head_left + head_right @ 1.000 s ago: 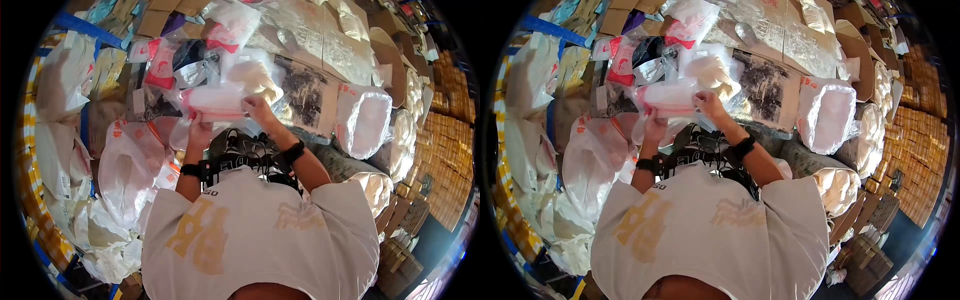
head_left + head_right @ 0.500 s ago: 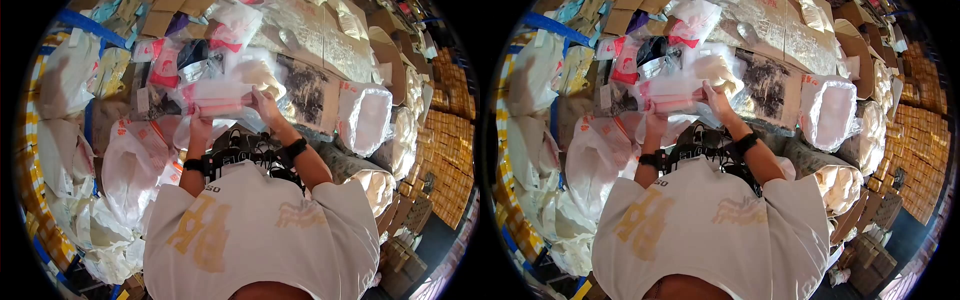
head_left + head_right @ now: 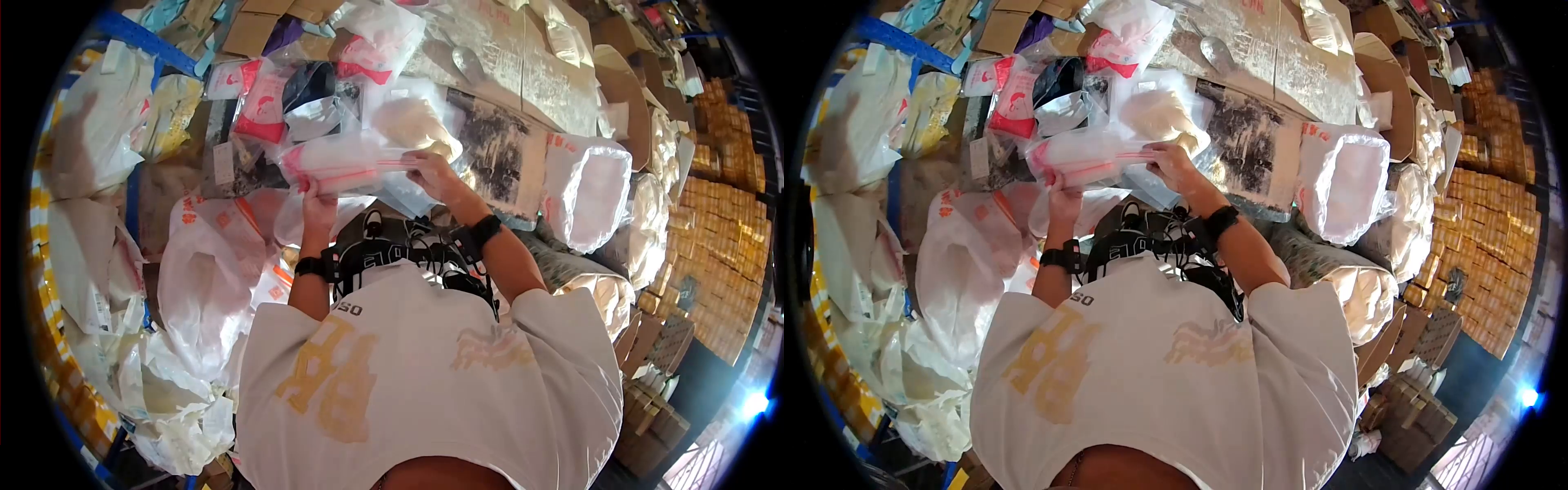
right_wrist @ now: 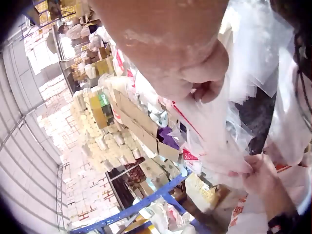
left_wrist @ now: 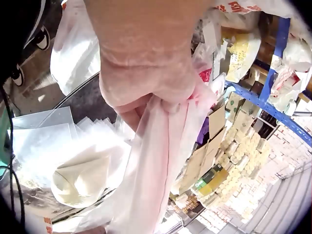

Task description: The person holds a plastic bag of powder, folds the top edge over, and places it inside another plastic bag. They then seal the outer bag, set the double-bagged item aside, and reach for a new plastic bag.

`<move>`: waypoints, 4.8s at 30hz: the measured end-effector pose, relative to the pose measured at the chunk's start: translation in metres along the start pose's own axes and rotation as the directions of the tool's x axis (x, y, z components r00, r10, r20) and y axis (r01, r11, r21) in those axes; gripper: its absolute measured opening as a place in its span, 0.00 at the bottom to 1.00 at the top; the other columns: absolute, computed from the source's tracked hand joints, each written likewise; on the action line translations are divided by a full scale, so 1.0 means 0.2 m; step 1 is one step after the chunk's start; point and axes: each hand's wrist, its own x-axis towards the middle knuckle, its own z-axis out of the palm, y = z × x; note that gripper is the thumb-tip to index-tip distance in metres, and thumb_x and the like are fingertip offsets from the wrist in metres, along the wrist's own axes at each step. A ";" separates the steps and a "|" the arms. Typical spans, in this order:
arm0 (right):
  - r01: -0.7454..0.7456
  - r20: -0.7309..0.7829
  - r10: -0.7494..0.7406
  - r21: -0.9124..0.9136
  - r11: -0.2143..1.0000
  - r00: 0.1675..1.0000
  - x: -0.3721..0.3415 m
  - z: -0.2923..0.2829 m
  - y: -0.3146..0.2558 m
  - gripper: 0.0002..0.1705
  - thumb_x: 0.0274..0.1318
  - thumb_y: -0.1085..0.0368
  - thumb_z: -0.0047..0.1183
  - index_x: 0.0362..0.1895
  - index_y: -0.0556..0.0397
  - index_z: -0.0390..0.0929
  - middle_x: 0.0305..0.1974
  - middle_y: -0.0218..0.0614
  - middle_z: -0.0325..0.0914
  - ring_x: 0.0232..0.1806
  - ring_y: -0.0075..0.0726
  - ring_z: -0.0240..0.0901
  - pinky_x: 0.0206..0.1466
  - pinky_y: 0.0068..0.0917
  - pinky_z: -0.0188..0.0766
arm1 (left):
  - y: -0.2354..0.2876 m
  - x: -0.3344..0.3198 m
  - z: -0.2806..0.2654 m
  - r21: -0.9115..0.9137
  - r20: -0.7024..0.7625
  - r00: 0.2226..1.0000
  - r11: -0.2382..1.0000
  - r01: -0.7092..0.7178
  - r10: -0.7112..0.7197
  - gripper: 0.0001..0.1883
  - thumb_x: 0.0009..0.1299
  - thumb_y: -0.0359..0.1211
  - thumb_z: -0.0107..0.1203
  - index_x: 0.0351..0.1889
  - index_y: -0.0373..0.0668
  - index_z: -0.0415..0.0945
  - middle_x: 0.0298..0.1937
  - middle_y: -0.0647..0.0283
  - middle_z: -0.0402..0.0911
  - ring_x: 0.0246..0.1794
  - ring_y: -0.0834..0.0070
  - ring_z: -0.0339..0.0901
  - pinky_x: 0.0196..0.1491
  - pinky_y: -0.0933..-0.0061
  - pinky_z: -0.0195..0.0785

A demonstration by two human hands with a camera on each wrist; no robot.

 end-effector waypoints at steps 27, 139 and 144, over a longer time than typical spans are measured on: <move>0.386 0.299 -0.246 -0.753 0.533 0.922 0.31 0.09 -0.24 0.10 0.60 0.65 0.58 0.44 0.52 0.76 0.37 0.37 0.76 0.41 0.38 0.75 0.52 0.37 0.74 | -0.31 0.17 0.66 0.597 -0.070 0.989 0.800 -0.063 0.131 0.17 0.79 0.33 0.46 0.61 0.34 0.71 0.53 0.53 0.81 0.48 0.69 0.82 0.51 0.74 0.76; 0.313 0.091 -0.392 -0.774 0.551 0.915 -0.09 -0.20 0.06 0.17 0.45 0.55 0.62 0.24 0.59 0.80 0.22 0.52 0.78 0.27 0.54 0.78 0.34 0.41 0.75 | -0.81 -0.22 0.80 0.703 0.437 0.883 -0.679 -0.214 0.173 0.08 0.66 0.31 0.54 0.28 0.37 0.73 0.26 0.50 0.77 0.28 0.50 0.75 0.33 0.54 0.68; 0.484 0.394 -0.284 -0.656 0.580 0.874 -0.16 -0.31 -0.12 0.18 0.55 0.55 0.56 0.26 0.59 0.76 0.20 0.46 0.73 0.23 0.46 0.71 0.31 0.36 0.69 | -0.82 -0.23 0.86 0.936 0.328 0.896 -0.231 -0.266 0.299 0.10 0.70 0.32 0.54 0.29 0.36 0.72 0.19 0.57 0.70 0.20 0.73 0.69 0.28 0.67 0.63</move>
